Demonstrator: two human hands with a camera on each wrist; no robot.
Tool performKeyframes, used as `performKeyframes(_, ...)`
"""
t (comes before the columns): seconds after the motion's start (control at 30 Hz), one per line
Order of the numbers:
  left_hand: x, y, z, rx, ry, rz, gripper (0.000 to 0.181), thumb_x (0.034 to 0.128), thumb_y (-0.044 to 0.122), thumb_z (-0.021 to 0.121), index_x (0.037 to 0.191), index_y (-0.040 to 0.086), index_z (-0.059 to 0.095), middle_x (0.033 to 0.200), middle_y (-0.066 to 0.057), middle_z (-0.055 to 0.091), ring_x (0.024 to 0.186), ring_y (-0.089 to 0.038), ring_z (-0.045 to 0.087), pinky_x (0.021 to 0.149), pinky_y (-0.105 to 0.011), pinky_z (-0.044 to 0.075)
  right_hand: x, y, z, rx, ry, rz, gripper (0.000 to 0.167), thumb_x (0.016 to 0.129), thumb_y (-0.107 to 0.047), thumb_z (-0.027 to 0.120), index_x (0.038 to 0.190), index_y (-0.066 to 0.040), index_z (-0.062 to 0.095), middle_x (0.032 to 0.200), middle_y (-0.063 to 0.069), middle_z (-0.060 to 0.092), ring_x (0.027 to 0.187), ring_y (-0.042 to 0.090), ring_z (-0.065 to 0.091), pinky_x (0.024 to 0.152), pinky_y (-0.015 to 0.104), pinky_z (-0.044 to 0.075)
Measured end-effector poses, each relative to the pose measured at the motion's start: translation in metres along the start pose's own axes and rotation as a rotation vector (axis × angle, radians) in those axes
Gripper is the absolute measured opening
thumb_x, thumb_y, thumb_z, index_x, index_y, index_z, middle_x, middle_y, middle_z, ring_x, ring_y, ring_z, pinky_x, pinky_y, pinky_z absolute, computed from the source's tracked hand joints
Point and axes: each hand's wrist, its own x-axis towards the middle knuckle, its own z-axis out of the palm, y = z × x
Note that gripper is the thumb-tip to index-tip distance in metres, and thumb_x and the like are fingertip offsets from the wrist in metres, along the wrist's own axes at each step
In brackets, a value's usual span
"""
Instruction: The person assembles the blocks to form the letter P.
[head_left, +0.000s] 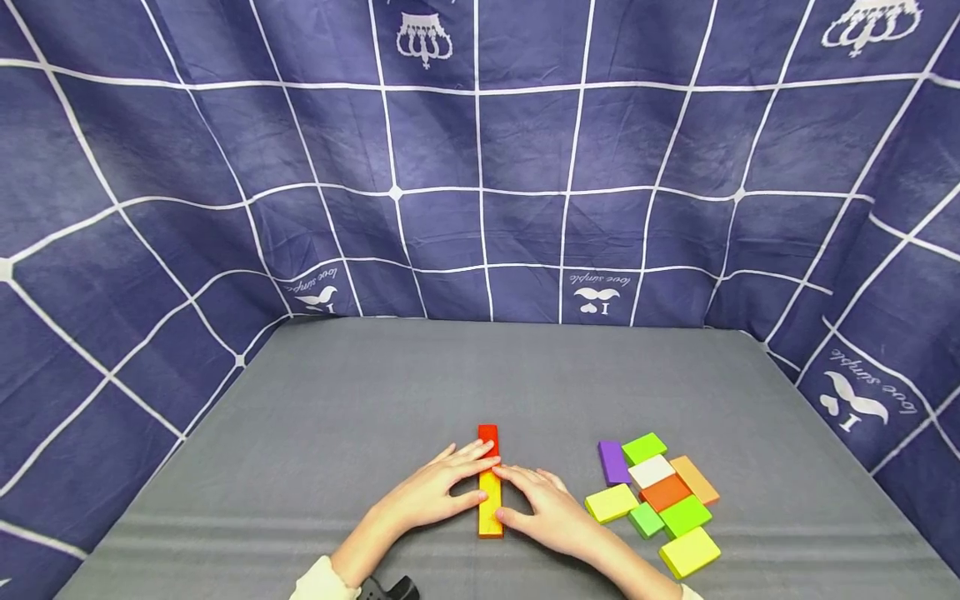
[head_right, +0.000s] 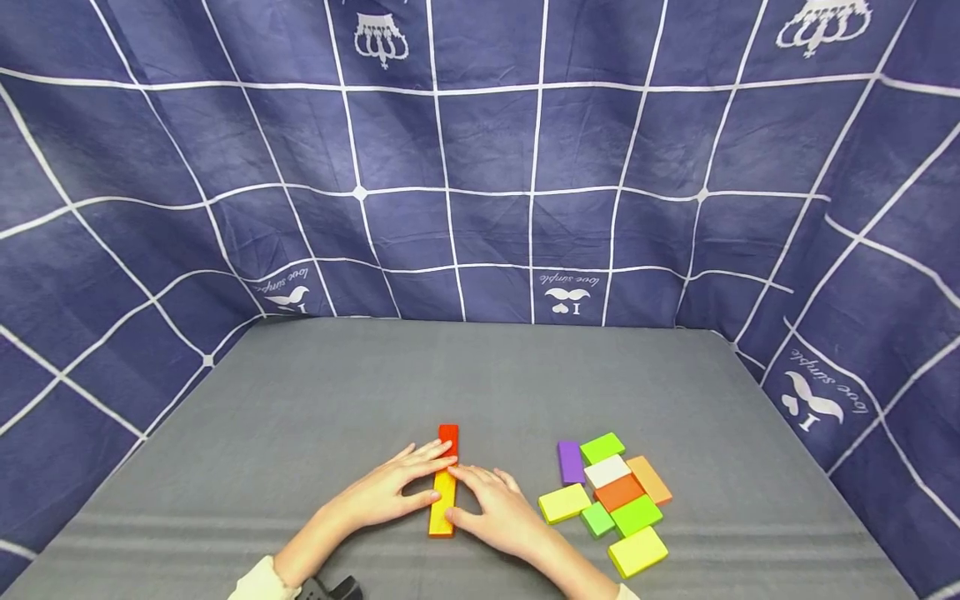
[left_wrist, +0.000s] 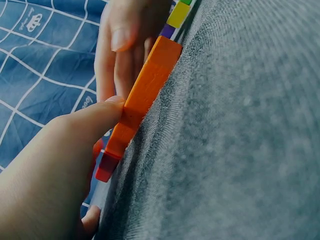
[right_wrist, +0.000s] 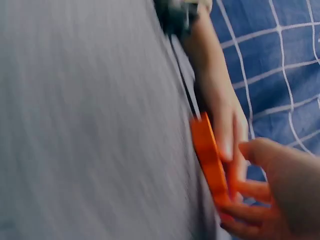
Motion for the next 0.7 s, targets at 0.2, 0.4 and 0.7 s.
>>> performKeyframes(0.2,0.001,0.001,0.001,0.0,-0.002,-0.001,0.048,0.0899,0.051,0.044,0.134,0.031,0.045,0.144,0.009,0.037,0.135,-0.009,0.031,0.113,-0.048,0.02,-0.003,0.009,-0.033,-0.082,0.043,0.049,0.037,0.086,-0.034,0.058,0.119,-0.017,0.059,0.119,0.0,0.061,0.112,0.023,0.055,0.096,0.048,0.038)
performKeyframes(0.4,0.0,0.0,0.002,0.019,0.03,0.01,0.05,0.0896,0.049,0.047,0.134,0.026,0.046,0.142,0.008,0.04,0.133,-0.009,0.034,0.112,-0.048,0.023,-0.015,0.024,-0.058,-0.146,0.107,0.168,0.033,0.086,-0.03,0.06,0.116,-0.017,0.062,0.116,-0.002,0.062,0.112,0.026,0.055,0.095,0.05,0.04)
performKeyframes(0.7,0.0,0.0,0.002,0.041,0.043,0.037,0.052,0.0901,0.047,0.047,0.135,0.023,0.044,0.142,0.007,0.041,0.134,-0.011,0.034,0.111,-0.048,0.024,-0.041,0.045,-0.076,-0.32,0.152,0.21,0.028,0.083,-0.024,0.063,0.107,-0.01,0.065,0.115,0.005,0.062,0.11,0.029,0.055,0.097,0.052,0.035)
